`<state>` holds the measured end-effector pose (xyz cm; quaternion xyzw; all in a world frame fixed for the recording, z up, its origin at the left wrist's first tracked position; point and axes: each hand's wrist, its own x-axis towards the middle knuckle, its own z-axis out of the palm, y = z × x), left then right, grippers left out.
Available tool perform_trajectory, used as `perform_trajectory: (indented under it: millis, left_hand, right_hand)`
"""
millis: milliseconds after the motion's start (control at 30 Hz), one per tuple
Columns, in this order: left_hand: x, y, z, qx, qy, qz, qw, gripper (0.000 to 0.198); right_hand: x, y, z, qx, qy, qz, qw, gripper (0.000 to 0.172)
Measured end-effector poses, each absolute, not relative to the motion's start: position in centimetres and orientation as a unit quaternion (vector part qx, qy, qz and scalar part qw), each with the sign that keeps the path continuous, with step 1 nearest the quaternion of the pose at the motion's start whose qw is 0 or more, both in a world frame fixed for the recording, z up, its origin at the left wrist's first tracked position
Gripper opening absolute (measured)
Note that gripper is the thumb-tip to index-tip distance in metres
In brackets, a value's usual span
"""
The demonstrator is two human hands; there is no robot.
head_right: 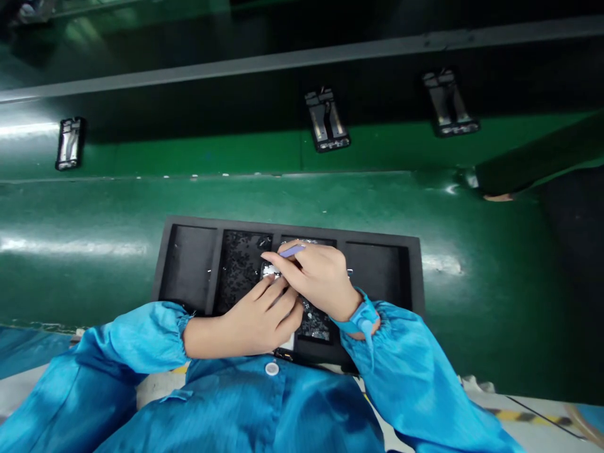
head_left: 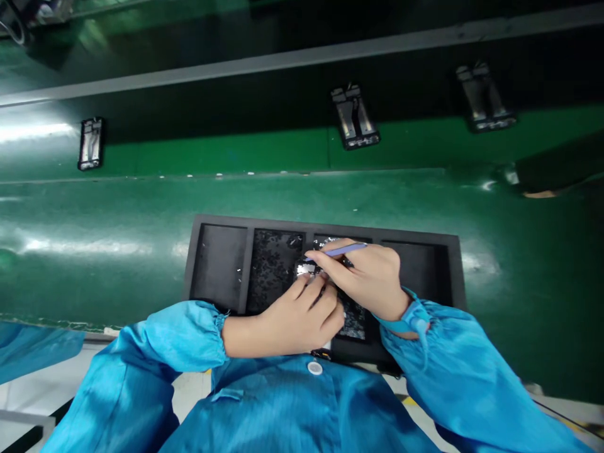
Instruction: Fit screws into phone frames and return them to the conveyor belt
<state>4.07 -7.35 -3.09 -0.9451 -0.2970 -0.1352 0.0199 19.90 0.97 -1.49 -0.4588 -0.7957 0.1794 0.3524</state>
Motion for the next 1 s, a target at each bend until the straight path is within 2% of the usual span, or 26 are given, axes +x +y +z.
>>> perform_trajectory:
  millis: [467,1000]
  left_hand:
    - [4.08,-7.04,-2.69,-0.940,-0.305,-0.152,0.010,0.026]
    - [4.04,-7.13,-2.79,-0.939,-0.306,-0.157,0.020,0.027]
  right_hand:
    - [20.34,1.29,-1.30,-0.408,-0.828,0.119,0.365,0.026]
    - [20.90,1.29,-1.94,-0.408,-0.822,0.177,0.355,0.024]
